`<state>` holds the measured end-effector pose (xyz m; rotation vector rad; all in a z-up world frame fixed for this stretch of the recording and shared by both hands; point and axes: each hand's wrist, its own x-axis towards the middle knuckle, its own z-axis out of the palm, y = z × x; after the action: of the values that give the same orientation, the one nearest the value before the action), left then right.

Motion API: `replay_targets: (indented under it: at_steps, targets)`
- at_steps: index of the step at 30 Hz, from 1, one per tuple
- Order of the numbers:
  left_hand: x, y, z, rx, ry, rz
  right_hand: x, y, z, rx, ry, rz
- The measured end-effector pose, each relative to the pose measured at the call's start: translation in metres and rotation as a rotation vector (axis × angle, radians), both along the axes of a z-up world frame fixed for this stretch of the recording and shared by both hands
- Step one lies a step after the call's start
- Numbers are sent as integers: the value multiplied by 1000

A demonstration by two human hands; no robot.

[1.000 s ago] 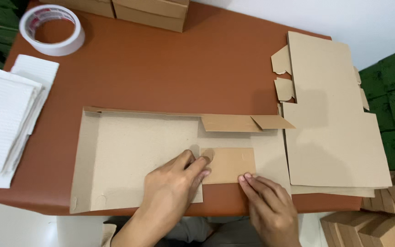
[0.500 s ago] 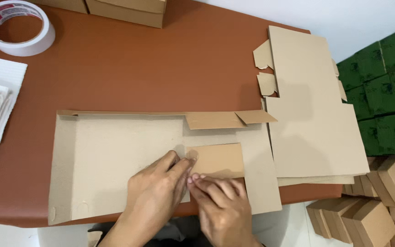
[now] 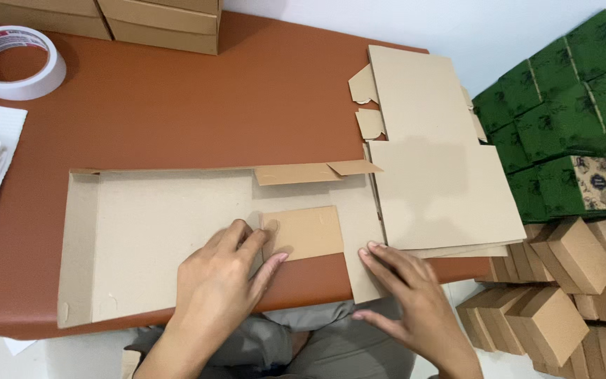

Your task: The person folds flat cardboard pieces into rectangular boxes by hand, tucking flaps into slots to form the structure. They place a white paper insert into the assembled box, close the lid, and stack the finished box with others on the table.

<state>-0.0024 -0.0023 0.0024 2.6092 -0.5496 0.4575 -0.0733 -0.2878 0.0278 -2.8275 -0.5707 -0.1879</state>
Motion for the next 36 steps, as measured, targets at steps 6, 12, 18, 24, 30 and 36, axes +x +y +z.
replay_targets:
  at_steps: [6,12,18,24,30,36]
  targets:
    - [-7,-25,7,59,-139,-256,-3,0,1,132,-52,102]
    - [-7,-41,4,-41,-65,-503,1,16,2,215,-193,254]
    - [0,-31,-1,-249,155,-575,10,9,-5,389,-39,215]
    - [3,-30,-13,-270,124,-588,19,26,-1,548,176,-386]
    - [2,-25,-8,-189,185,-661,15,38,-13,533,152,-551]
    - [0,-29,-16,-249,145,-623,7,34,-41,291,-270,-178]
